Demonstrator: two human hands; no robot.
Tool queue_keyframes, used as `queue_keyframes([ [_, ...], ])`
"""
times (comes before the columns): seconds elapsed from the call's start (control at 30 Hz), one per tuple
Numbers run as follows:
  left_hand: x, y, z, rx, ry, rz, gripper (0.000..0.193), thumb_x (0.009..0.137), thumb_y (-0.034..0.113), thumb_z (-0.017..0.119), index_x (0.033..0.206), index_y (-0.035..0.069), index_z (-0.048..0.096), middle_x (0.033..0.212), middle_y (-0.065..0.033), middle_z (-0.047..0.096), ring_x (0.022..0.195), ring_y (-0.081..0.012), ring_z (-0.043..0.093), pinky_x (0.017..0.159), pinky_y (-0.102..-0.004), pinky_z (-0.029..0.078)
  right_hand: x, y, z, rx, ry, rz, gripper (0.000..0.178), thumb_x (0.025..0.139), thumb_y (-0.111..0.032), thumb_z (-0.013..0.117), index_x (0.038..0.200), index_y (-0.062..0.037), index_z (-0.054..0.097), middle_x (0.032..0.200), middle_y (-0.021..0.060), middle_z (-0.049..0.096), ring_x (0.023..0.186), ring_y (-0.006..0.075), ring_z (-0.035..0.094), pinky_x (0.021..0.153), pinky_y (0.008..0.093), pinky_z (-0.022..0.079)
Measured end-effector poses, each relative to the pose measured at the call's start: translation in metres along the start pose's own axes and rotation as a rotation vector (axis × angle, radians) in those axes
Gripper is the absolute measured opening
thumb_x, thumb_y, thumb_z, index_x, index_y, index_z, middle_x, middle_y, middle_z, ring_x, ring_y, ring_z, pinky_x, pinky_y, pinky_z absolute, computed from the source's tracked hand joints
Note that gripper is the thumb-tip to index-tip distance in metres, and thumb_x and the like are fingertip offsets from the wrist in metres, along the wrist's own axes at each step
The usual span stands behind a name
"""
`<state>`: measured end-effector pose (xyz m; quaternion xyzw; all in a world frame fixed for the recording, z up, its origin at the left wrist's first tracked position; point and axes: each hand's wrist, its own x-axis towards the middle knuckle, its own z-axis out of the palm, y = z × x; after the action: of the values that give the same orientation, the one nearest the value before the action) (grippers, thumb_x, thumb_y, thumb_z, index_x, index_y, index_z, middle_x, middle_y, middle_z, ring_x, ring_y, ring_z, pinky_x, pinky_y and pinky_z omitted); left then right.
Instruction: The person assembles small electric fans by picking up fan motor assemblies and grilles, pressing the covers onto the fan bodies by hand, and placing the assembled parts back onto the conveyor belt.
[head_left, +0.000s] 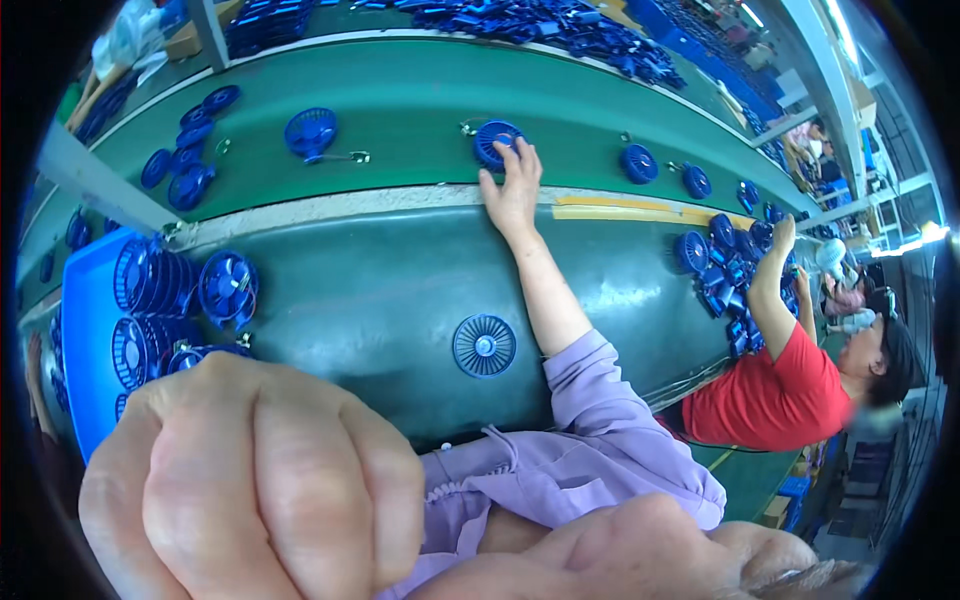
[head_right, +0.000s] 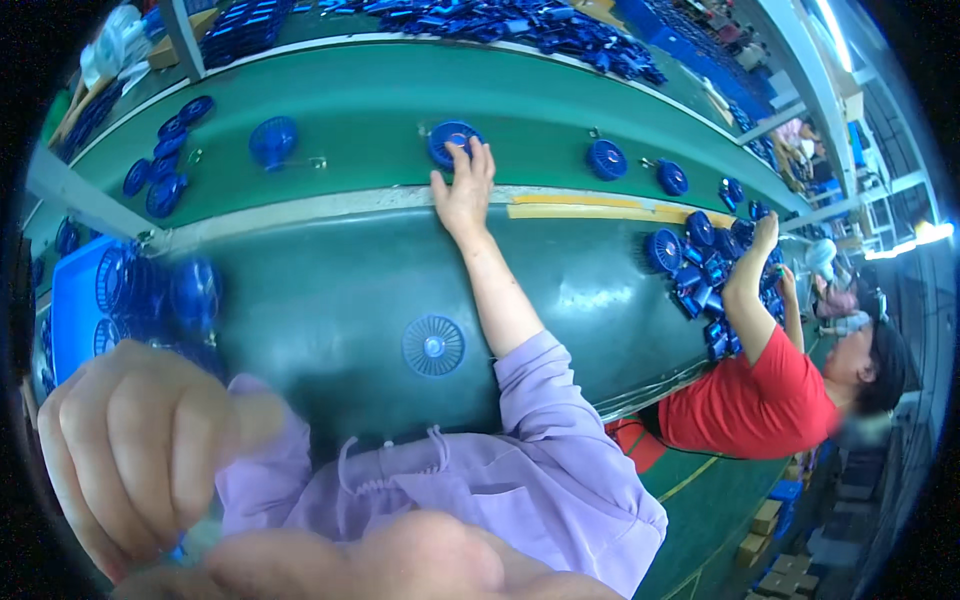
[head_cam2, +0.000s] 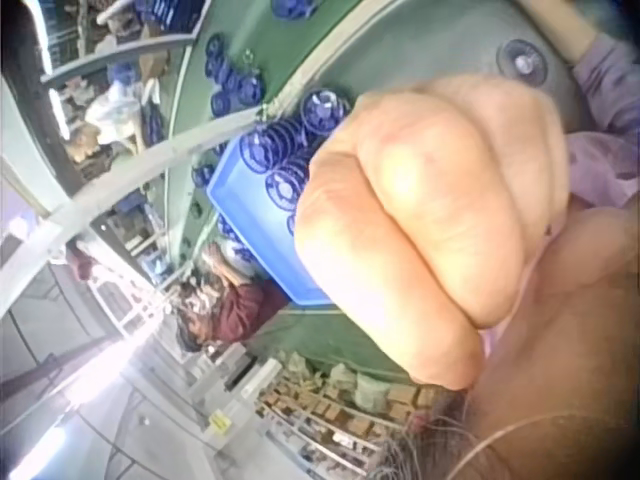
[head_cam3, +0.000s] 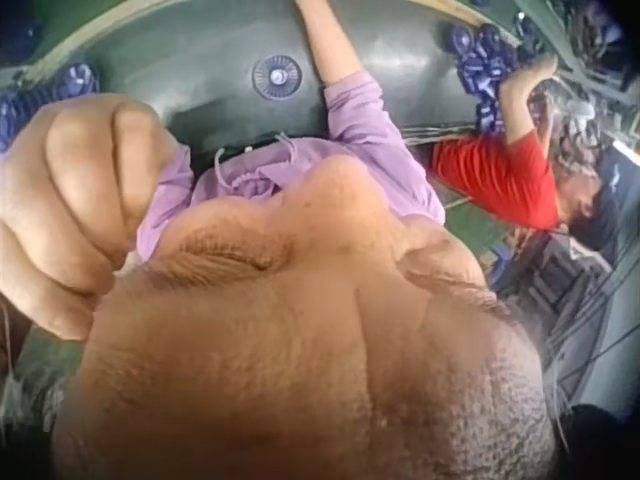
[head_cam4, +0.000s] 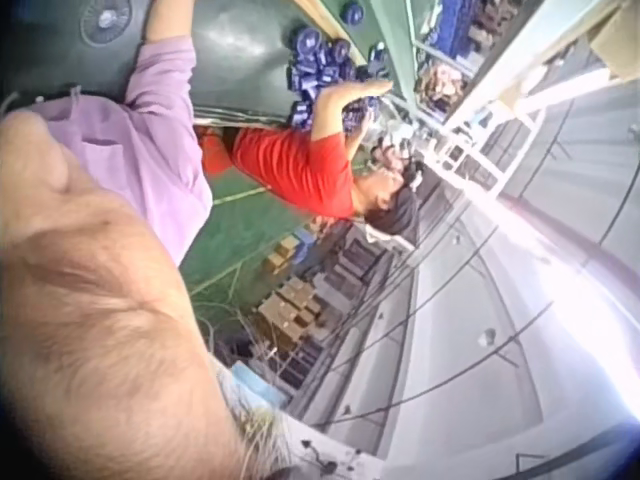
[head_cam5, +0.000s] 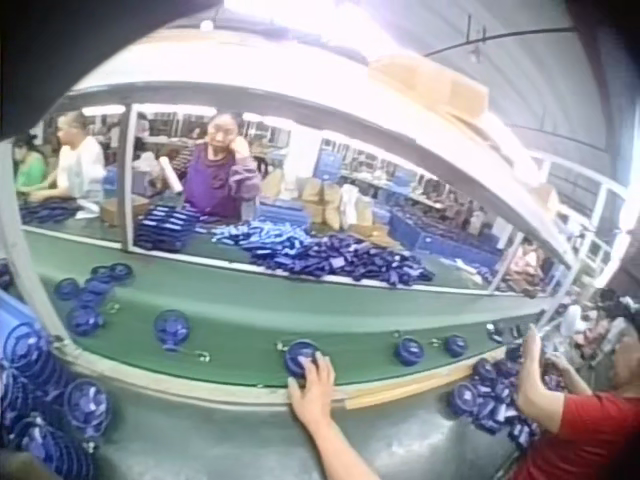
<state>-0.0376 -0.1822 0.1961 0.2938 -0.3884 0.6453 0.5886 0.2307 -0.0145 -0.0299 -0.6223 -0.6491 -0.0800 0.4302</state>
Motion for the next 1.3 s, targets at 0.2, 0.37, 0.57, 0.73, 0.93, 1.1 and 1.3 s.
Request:
queue_keyframes([
  [0.2, 0.022, 0.028, 0.003, 0.092, -0.112, -0.175, 0.026, 0.079, -0.008, 0.056, 0.058, 0.008, 0.061, 0.061, 0.0007, 0.059, 0.053, -0.007, 0.055, 0.05, -0.019, 0.044, 0.002, -0.005, -0.008, 0.009, -0.041, 0.061, 0.056, 0.076, -0.013, 0.071, 0.127, -0.0121, 0.051, 0.142, 0.0217, 0.035, 0.134, 0.0419, 0.027, 0.105, 0.0533, 0.03],
  [0.37, 0.044, 0.035, 0.0, 0.165, -0.21, -0.31, 0.026, 0.08, -0.007, 0.056, 0.059, 0.008, 0.061, 0.061, 0.0012, 0.059, 0.053, -0.0071, 0.055, 0.049, -0.0191, 0.044, 0.001, -0.004, -0.009, 0.015, -0.045, 0.094, 0.056, 0.075, -0.014, 0.072, 0.127, -0.0129, 0.052, 0.143, 0.0213, 0.034, 0.135, 0.0414, 0.026, 0.105, 0.0519, 0.03],
  [0.57, 0.04, 0.005, 0.03, 0.295, -0.04, -0.216, 0.02, 0.073, -0.01, 0.062, 0.062, 0.006, 0.06, 0.077, -0.0042, 0.057, 0.065, -0.0094, 0.055, 0.046, -0.0221, 0.046, 0.001, -0.015, -0.005, 0.024, -0.064, 0.102, 0.056, 0.075, -0.013, 0.072, 0.127, -0.0133, 0.053, 0.143, 0.0204, 0.034, 0.135, 0.0405, 0.027, 0.106, 0.0514, 0.03],
  [0.73, 0.052, -0.012, 0.021, 0.188, 0.142, -0.177, 0.021, 0.062, -0.013, 0.071, 0.074, 0.0, 0.059, 0.103, -0.0131, 0.051, 0.085, -0.0163, 0.054, 0.047, -0.0256, 0.051, 0.004, -0.012, -0.009, 0.021, -0.063, 0.098, 0.057, 0.074, -0.012, 0.072, 0.127, -0.0114, 0.052, 0.142, 0.0213, 0.035, 0.135, 0.041, 0.027, 0.107, 0.0513, 0.029],
  [0.93, 0.057, 0.011, 0.01, 0.088, 0.062, -0.37, 0.015, 0.07, -0.009, 0.067, 0.077, 0.001, 0.058, 0.102, -0.0137, 0.054, 0.084, -0.0186, 0.054, 0.051, -0.0269, 0.05, 0.006, -0.013, -0.009, 0.003, -0.065, 0.079, 0.054, 0.078, -0.014, 0.07, 0.128, -0.0127, 0.051, 0.141, 0.0214, 0.038, 0.133, 0.0418, 0.03, 0.107, 0.0492, 0.031],
  [1.1, 0.065, 0.008, 0.007, 0.018, -0.041, -0.524, 0.01, 0.076, -0.006, 0.063, 0.079, 0.002, 0.058, 0.101, -0.0141, 0.057, 0.082, -0.0206, 0.054, 0.055, -0.0279, 0.049, 0.004, -0.011, -0.01, 0.011, -0.054, 0.06, 0.055, 0.077, -0.013, 0.07, 0.128, -0.0127, 0.051, 0.141, 0.0206, 0.038, 0.132, 0.0417, 0.031, 0.107, 0.049, 0.031],
  [1.3, 0.078, 0.013, 0.003, -0.059, -0.185, -0.688, 0.006, 0.084, -0.002, 0.058, 0.081, 0.004, 0.057, 0.099, -0.0147, 0.06, 0.081, -0.0229, 0.054, 0.06, -0.0292, 0.048, 0.0, -0.006, -0.01, 0.02, -0.047, 0.024, 0.056, 0.075, -0.012, 0.071, 0.127, -0.0103, 0.051, 0.14, 0.0212, 0.038, 0.132, 0.0427, 0.03, 0.106, 0.0514, 0.031],
])
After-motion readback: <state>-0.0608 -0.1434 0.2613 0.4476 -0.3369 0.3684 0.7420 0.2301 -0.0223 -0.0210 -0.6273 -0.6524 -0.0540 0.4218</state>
